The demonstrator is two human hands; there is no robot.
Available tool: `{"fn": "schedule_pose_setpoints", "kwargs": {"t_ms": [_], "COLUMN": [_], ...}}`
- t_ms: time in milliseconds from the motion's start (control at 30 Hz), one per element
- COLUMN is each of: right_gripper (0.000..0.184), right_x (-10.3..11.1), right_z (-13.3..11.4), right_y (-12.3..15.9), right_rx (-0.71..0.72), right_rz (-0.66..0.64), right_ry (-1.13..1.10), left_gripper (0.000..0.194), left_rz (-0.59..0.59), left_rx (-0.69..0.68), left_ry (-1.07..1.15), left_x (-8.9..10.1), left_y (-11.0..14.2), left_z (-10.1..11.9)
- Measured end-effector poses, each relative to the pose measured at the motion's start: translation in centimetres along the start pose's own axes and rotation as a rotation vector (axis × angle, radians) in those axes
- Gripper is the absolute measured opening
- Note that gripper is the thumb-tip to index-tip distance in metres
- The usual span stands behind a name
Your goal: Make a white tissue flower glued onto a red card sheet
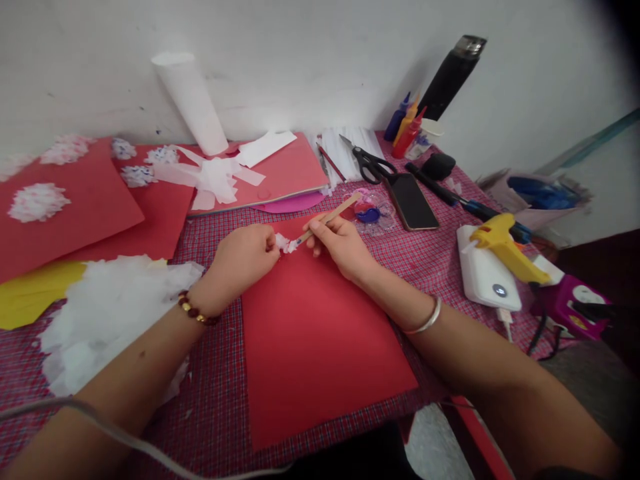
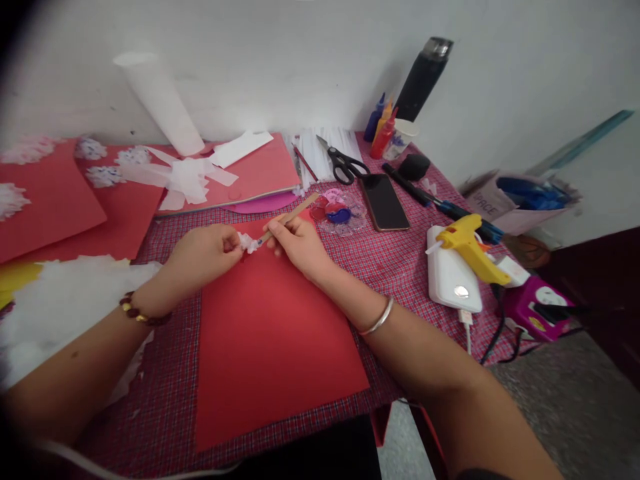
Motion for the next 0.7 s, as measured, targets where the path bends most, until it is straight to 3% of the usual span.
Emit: {"fn": "schedule_pose_setpoints", "kwargs": {"t_ms": [100, 300, 700], "right_gripper": [0.028, 0.021, 0.022], "right_x": [-0.3, -1.6, -2.3], "right_z": [-0.5, -0.9, -0.5], "right_y": [0.1, 0.4, 0.6], "right_rx": [0.058, 0.105, 0.253], "right_rz": [-0.031, -0.148, -0.212], "right_ry": [0.048, 0.178, 0.369], "left_gripper": [0.024, 0.018, 0.019], "left_rz": [-0.080, -0.215, -0.155], "left_rx": [0.069, 0.172, 0.232], "left_ry": [0.198, 0.535, 0.601], "left_x": [-0.9, -2.3, -2.1], "left_y": [-1.0, -1.8, -1.9], "left_z": [-1.2, -2.7, -3.0]}}
Point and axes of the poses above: each hand's wrist, its own y-axis away from the middle knuckle, its own x-axis out of the back of the hand, z = x × y, the point moved 7 cm from there along -y, towards the middle knuckle, and after that the axes turned 14 degrees about z, right-handed, at the moved point
